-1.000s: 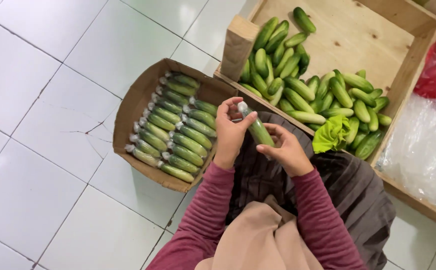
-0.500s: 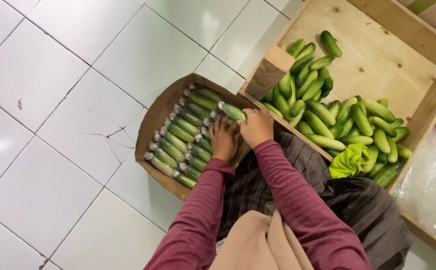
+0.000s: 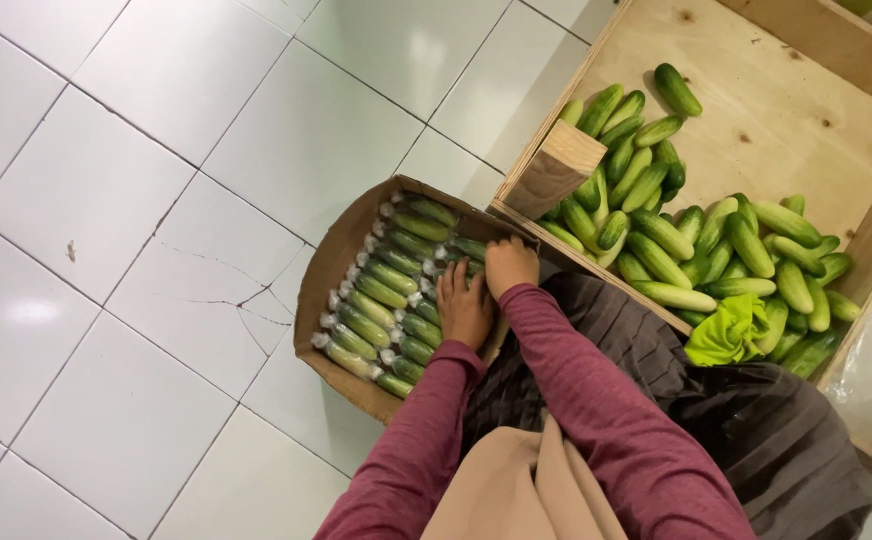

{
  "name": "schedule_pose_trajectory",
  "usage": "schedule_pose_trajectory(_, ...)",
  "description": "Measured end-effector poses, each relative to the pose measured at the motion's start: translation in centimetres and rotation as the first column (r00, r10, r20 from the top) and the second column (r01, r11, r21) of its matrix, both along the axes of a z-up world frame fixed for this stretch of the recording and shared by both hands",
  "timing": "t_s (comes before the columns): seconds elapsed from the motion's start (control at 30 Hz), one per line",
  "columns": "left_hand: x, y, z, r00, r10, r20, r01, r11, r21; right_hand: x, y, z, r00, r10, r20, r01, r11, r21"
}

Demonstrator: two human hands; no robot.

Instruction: Packaging individual cucumbers into plastic bags and placing them into a box

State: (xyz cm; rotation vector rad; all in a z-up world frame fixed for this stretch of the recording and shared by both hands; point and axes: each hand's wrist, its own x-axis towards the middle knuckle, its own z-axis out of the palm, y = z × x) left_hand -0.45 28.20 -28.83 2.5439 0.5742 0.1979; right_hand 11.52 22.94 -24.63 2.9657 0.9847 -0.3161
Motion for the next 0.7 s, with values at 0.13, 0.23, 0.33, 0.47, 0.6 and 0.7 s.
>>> schedule_pose_trajectory(0.13, -0.2, 0.0, 0.2, 1.0, -0.005, -0.007, 0.005, 1.0, -0.009, -0.2, 0.7, 2.3, 0.998, -0.015, -0.061, 0.015, 1.0, -0.002)
schedule_pose_trajectory(0.23, 0.0, 0.2, 0.4, 1.0, -0.016, -0.014, 0.016, 1.0, -0.011, -0.1, 1.1, 2.6, 0.996, -0.043, -0.083, 0.044, 0.999, 0.004)
schedule_pose_trajectory(0.33, -0.3, 0.1, 0.1, 1.0, -0.024, -0.013, 0.024, 1.0, -0.001, 0.4, 1.1, 2.3, 0.99, -0.037, -0.133, 0.041, 0.999, 0.021)
schedule_pose_trajectory(0.47, -0.1, 0.2, -0.3, 1.0, -0.03, -0.007, 0.03, 1.0, -0.006, 0.9, 0.9, 3.2, 0.984, 0.013, -0.175, -0.008, 0.999, 0.031)
schedule_pose_trajectory(0.6, -0.5, 0.0, 0.2, 0.999, -0.032, -0.03, 0.032, 0.999, -0.01, 0.1, 0.3, 4.9, 0.982, 0.032, -0.185, -0.024, 0.999, 0.043)
schedule_pose_trajectory(0.7, -0.5, 0.1, 1.1, 0.999, -0.037, -0.039, 0.036, 0.999, -0.033, -0.1, -0.1, 5.5, 0.98, 0.041, -0.192, -0.032, 0.998, 0.049)
